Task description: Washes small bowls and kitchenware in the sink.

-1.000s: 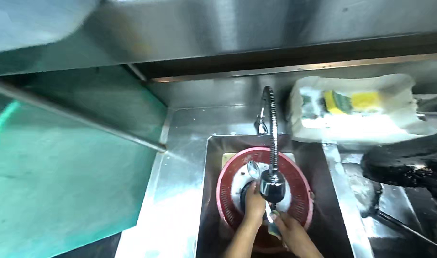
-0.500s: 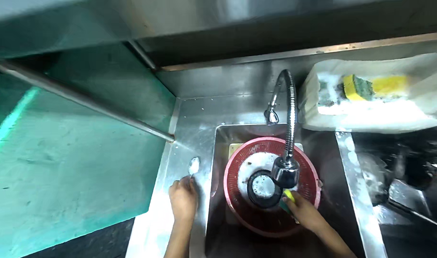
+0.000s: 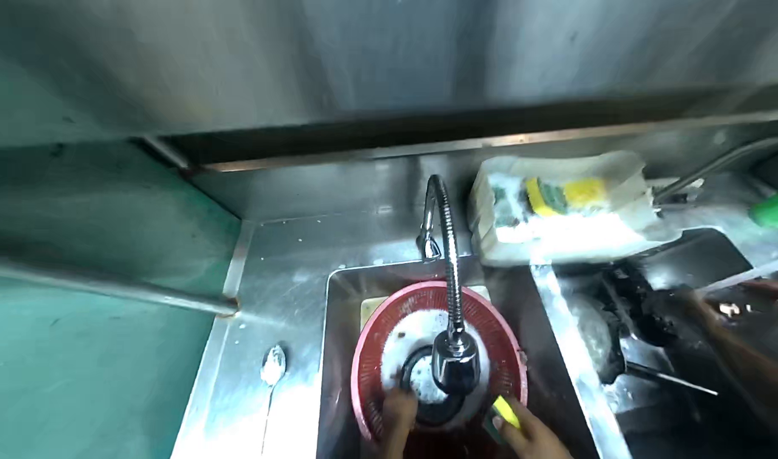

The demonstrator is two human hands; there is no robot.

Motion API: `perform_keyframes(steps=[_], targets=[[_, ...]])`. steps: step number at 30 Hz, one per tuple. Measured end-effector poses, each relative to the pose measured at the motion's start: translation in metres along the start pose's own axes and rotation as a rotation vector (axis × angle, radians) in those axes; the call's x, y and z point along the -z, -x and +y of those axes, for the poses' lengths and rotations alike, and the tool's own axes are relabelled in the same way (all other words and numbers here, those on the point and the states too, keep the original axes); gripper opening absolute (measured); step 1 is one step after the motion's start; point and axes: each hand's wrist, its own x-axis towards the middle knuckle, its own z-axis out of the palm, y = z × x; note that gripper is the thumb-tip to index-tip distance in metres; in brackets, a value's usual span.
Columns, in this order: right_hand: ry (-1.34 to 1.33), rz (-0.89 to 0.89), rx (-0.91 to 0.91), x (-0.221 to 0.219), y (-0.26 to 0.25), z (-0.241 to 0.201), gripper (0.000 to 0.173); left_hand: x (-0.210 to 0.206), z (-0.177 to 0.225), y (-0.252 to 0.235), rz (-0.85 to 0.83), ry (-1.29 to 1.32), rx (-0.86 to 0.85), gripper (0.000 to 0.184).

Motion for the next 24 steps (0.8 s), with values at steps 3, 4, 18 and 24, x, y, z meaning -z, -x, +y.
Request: perform_keyframes(steps=[3, 4, 18, 24], targets=[[-0.358, 0.105, -0.024, 0.0, 0.002, 0.019, 0.053, 0.013, 0.007, 0.025, 0.05, -0.113, -0.107, 0.037], [-0.468, 0.138, -0.009, -0.001, -0.003, 0.02, 0.052, 0.021, 0.009, 0.03, 0.081, -0.166, -0.171, 0.035], [-0.266, 0.309, 0.509, -0.081, -0.062, -0.124, 0.063, 0.075, 0.039, 0.101, -0.333, 0.953, -0.259, 0.042], [0.06, -0.126, 0.583, -0.041, -0.052, -0.132, 0.046, 0.099, 0.023, 0.108, -0.494, 1.051, -0.288, 0.065]])
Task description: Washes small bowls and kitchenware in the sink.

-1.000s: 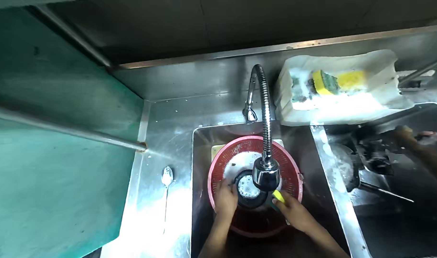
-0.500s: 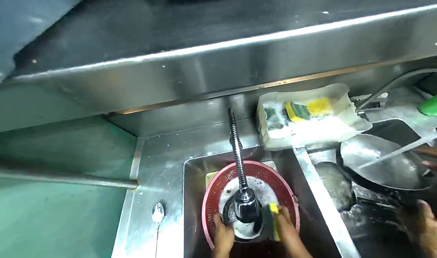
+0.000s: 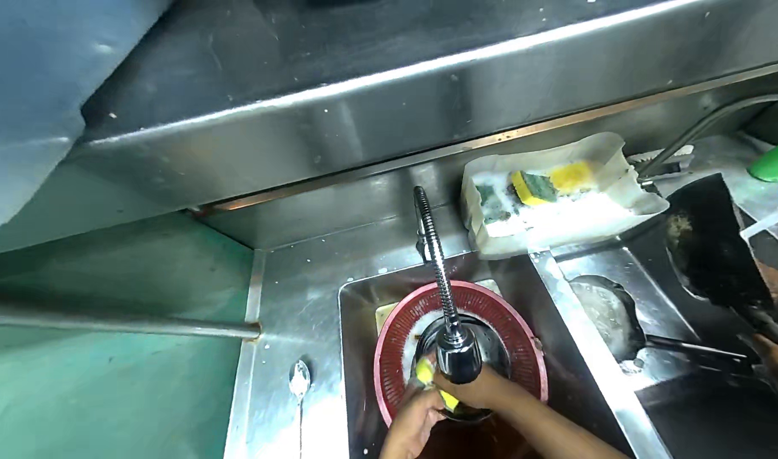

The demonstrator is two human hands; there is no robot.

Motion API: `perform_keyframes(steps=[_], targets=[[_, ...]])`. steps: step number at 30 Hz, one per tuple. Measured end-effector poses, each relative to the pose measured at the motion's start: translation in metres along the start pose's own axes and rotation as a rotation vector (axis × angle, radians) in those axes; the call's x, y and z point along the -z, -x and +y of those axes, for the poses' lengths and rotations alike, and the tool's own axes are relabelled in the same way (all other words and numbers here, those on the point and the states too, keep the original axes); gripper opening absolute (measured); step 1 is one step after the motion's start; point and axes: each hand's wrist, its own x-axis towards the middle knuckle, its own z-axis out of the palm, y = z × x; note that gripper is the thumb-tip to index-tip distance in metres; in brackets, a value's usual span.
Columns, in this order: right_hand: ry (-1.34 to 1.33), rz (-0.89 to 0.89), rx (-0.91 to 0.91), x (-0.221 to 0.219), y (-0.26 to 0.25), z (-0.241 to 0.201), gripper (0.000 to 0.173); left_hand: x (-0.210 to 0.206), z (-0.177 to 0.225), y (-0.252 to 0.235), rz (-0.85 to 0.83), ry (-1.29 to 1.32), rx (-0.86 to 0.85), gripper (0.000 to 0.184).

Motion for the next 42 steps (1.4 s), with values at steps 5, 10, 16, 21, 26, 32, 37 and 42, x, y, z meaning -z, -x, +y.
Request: perform_keyframes(steps=[5, 10, 16, 21, 26, 32, 37, 42], targets=[[0.556, 0.198, -0.038, 0.001, -0.014, 0.015, 0.05, -0.019, 0.011, 0.004, 0.05, -0.155, -0.013, 0.094], [0.58, -0.043, -0.268, -0.011, -0.005, 0.03, 0.038, -0.014, -0.005, -0.012, 0.251, -0.273, -0.261, 0.09], [0.197, 0.163, 0.012, -0.021, -0.004, 0.02, 0.043, -0.03, -0.015, 0.009, 0.261, -0.163, -0.143, 0.068], [0.358, 0.066, -0.235, -0.032, -0.005, 0.025, 0.048, -0.02, -0.015, -0.004, 0.329, -0.396, -0.464, 0.074], [-0.165, 0.429, -0.068, -0.036, -0.02, 0.017, 0.05, -0.042, -0.015, -0.006, 0.368, -0.358, -0.377, 0.055], [0.343, 0.113, -0.315, -0.027, -0.004, 0.042, 0.041, -0.052, -0.007, -0.012, 0.521, -0.638, -0.52, 0.039], [0.311, 0.81, -0.026, -0.051, 0.067, 0.052, 0.023, -0.052, -0.016, -0.025, 0.624, -0.018, -0.231, 0.045], [0.213, 0.907, 0.065, -0.002, 0.039, 0.011, 0.037, -0.076, -0.016, -0.004, 0.295, 0.313, 0.237, 0.013]])
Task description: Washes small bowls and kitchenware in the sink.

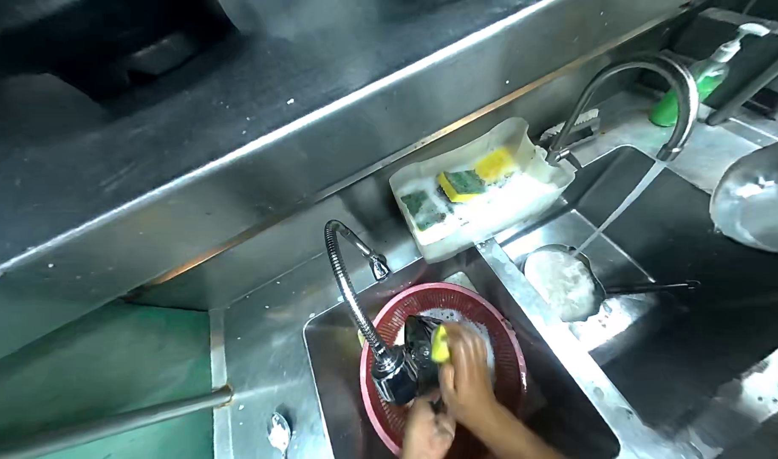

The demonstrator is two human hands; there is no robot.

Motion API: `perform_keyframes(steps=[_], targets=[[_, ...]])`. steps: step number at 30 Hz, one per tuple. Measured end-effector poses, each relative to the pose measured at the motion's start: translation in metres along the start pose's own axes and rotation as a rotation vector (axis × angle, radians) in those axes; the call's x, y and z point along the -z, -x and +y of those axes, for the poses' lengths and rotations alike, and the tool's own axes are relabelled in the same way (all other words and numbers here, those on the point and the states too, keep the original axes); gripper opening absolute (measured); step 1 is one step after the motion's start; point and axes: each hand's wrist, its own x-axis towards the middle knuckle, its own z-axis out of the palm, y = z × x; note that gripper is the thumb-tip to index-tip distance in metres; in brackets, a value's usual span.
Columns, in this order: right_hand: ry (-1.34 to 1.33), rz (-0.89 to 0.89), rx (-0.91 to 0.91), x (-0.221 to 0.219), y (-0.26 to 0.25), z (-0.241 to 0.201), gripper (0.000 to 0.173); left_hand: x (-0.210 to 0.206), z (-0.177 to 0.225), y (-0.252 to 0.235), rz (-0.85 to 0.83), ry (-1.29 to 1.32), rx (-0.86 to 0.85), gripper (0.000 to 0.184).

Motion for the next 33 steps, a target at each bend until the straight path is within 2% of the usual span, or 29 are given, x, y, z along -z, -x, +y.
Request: perform_keyframes(steps=[1, 3, 5, 7, 9, 11, 12, 14, 17, 19, 20, 23, 26, 29, 31, 33], targets=[[-0.019, -0.229, -0.122, 0.018, -0.032, -0.011, 0.042, 0.004, 0.005, 0.002, -0.033, -0.061, 0.023, 0.009], [-0.172, -0.65, -0.292, 0.037, -0.084, -0.016, 0.04, 0.021, 0.017, -0.001, -0.143, -0.256, 0.031, 0.01], [-0.379, -0.863, -0.426, 0.032, -0.102, -0.005, 0.042, 0.024, 0.027, 0.007, -0.213, -0.438, -0.003, 0.015], [-0.568, -0.852, -0.68, 0.016, -0.086, 0.014, 0.044, 0.015, 0.026, 0.033, -0.18, -0.524, -0.152, 0.017], [-0.881, -0.652, -1.024, 0.005, -0.051, 0.023, 0.037, 0.02, 0.015, 0.039, -0.14, -0.504, -0.309, 0.025], [-1.15, -0.427, -1.216, -0.004, -0.016, 0.023, 0.04, 0.019, 0.001, 0.013, 0.026, -0.598, -0.463, 0.027], [-1.201, -0.364, -1.238, -0.009, 0.001, 0.022, 0.043, 0.021, -0.002, -0.004, 0.154, -0.69, -0.558, 0.032], [-1.086, -0.313, -1.181, -0.009, 0.021, 0.013, 0.044, 0.036, 0.002, -0.035, 0.309, -0.877, -0.689, 0.045], [-0.834, -0.271, -0.902, 0.004, 0.01, 0.0, 0.037, 0.05, 0.016, -0.039, 0.25, -0.996, -0.697, 0.049], [-0.741, -0.291, -0.733, 0.002, 0.004, -0.006, 0.038, 0.052, 0.021, -0.026, 0.195, -0.971, -0.632, 0.051], [-0.742, -0.307, -0.704, -0.003, 0.009, -0.007, 0.041, 0.052, 0.023, -0.02, 0.184, -0.913, -0.598, 0.051], [-0.821, -0.349, -0.788, -0.013, 0.034, -0.01, 0.049, 0.06, 0.024, -0.019, 0.248, -0.725, -0.597, 0.05], [-0.882, -0.467, -0.819, -0.012, 0.05, -0.007, 0.052, 0.085, 0.03, -0.011, 0.38, -0.711, -0.696, 0.049], [-0.989, -0.69, -0.72, -0.004, 0.042, -0.008, 0.044, 0.116, 0.046, 0.027, 0.482, -0.816, -0.815, 0.049], [-1.133, -0.822, -0.75, 0.0, 0.034, -0.007, 0.041, 0.14, 0.056, 0.058, 0.57, -0.842, -0.856, 0.045], [-1.134, -0.873, -0.816, 0.0, 0.03, 0.005, 0.039, 0.171, 0.064, 0.082, 0.692, -0.869, -0.878, 0.044]])
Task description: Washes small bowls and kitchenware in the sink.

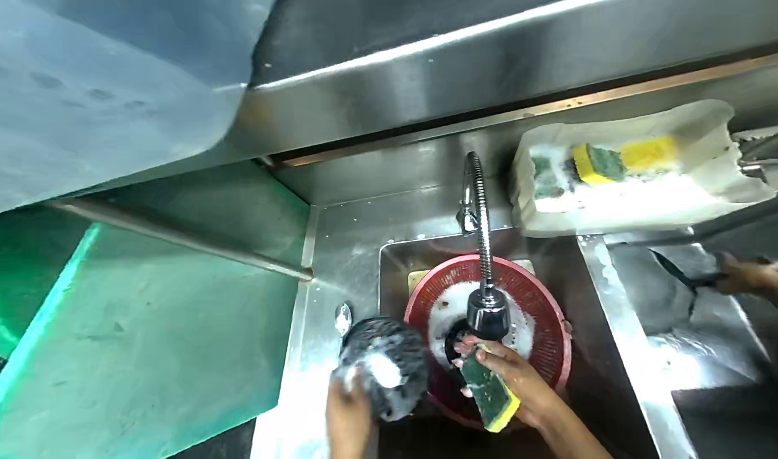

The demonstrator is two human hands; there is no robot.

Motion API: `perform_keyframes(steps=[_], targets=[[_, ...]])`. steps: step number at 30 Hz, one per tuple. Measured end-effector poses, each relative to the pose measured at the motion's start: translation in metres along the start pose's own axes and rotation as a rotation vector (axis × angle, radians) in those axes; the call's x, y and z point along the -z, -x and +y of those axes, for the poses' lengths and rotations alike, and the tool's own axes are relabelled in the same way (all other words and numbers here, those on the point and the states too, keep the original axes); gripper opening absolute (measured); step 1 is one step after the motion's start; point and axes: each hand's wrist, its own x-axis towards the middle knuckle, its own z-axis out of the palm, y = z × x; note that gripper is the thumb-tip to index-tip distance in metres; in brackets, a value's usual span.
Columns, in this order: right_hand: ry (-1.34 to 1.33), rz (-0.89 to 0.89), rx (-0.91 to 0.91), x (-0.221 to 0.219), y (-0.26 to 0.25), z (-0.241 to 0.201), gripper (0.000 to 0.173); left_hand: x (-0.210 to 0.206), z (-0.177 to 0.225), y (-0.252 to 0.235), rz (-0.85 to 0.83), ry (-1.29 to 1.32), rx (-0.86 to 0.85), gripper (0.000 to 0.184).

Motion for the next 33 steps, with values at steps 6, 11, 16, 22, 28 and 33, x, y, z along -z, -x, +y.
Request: perform_keyframes(steps=[6, 11, 16, 22, 28, 33], targets=[[0.107, 0.466, -0.029, 0.086, -0.008, 0.036, 0.043, 0.045, -0.048, -0.02, 0.085, -0.17, 0.239, 0.051], [0.068, 0.504, -0.002, 0.101, -0.011, 0.04, 0.035, 0.064, -0.047, -0.027, 0.082, -0.126, 0.389, 0.053], [-0.008, 0.545, 0.056, 0.107, -0.012, 0.029, 0.033, 0.093, -0.011, -0.001, 0.182, -0.254, -0.017, 0.043], [-0.268, 0.532, -0.013, 0.113, -0.009, 0.029, 0.041, -0.083, 0.042, 0.025, -0.56, -0.137, -0.035, 0.046], [-0.431, 0.303, 0.043, 0.111, 0.026, 0.014, 0.038, -0.258, -0.019, -0.007, -0.462, -0.544, 0.025, 0.058], [-0.335, 0.316, 0.064, 0.112, 0.047, 0.006, 0.047, -0.306, -0.04, 0.016, -0.52, -0.616, 0.041, 0.064]])
